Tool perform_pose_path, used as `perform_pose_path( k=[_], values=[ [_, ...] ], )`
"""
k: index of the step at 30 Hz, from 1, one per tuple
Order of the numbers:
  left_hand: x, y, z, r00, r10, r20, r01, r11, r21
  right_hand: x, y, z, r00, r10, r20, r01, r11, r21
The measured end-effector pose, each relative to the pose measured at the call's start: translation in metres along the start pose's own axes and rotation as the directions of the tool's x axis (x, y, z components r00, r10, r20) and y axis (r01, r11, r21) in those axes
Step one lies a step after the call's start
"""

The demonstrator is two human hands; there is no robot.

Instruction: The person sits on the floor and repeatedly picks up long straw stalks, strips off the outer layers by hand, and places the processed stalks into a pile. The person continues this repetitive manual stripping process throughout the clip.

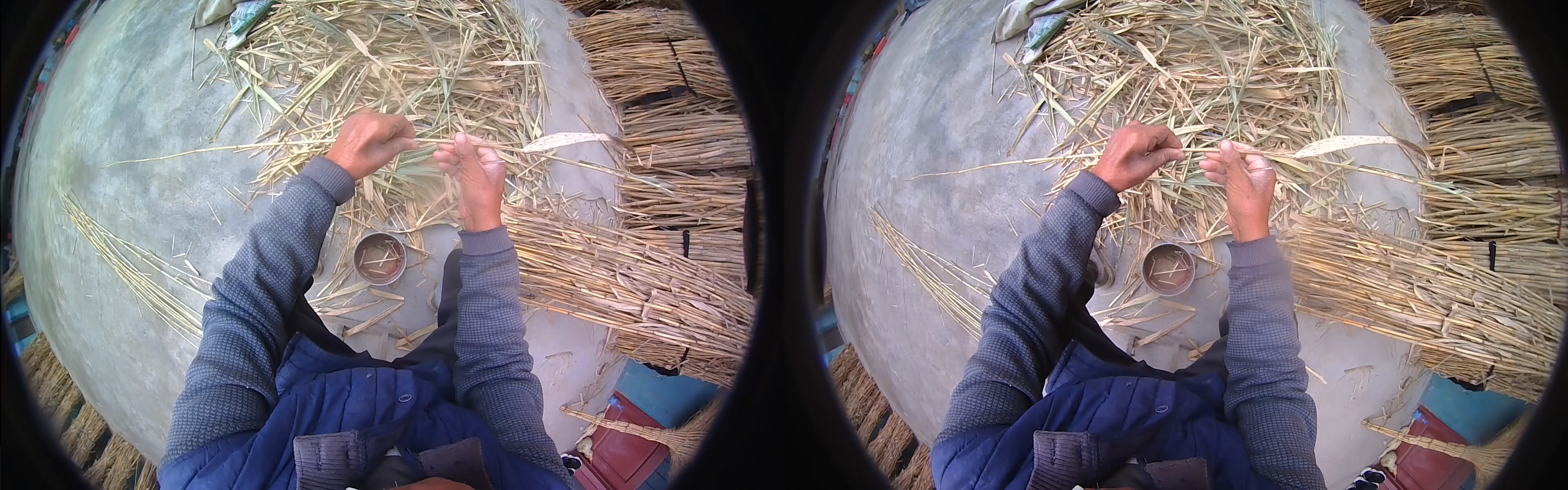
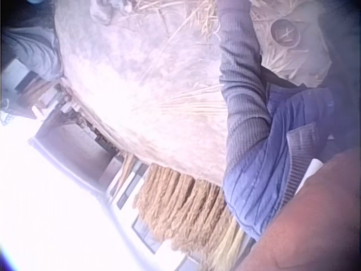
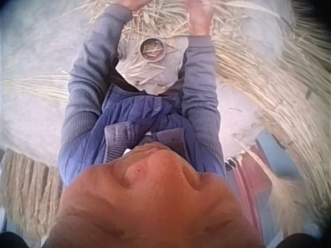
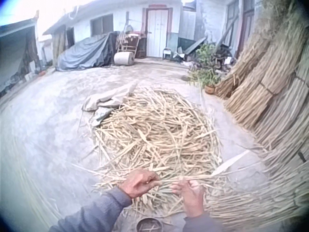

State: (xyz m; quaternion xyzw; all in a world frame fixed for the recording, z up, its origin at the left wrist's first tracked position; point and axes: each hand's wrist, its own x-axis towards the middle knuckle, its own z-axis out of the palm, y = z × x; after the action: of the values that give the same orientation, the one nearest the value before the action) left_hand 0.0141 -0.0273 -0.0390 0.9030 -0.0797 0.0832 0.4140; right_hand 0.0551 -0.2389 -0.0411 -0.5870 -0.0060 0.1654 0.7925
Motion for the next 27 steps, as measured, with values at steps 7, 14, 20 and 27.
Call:
perform_pose_path(
  k=[7, 14, 20, 27],
  values=[
    [-0.025, -0.035, -0.046, 0.965, -0.237, 0.110, 0.248, 0.964, -0.095, 0.007, -0.022, -0.029, 0.998, -0.041, -0.056, 0.044, 0.998, 0.046],
    [-0.030, -0.014, -0.041, 0.938, -0.309, 0.157, 0.336, 0.921, -0.196, 0.003, -0.011, -0.012, 0.999, -0.038, 0.009, 0.037, 0.998, 0.048],
    [-0.017, 0.000, 0.010, 0.983, -0.156, -0.093, 0.132, 0.964, -0.229, -0.007, -0.004, 0.009, 0.999, -0.038, 0.039, 0.037, 0.999, 0.031],
    [-0.015, 0.007, 0.001, 0.912, -0.361, -0.194, 0.238, 0.852, -0.467, -0.001, 0.008, 0.005, 0.999, -0.034, -0.018, 0.035, 0.998, 0.043]
  ],
)
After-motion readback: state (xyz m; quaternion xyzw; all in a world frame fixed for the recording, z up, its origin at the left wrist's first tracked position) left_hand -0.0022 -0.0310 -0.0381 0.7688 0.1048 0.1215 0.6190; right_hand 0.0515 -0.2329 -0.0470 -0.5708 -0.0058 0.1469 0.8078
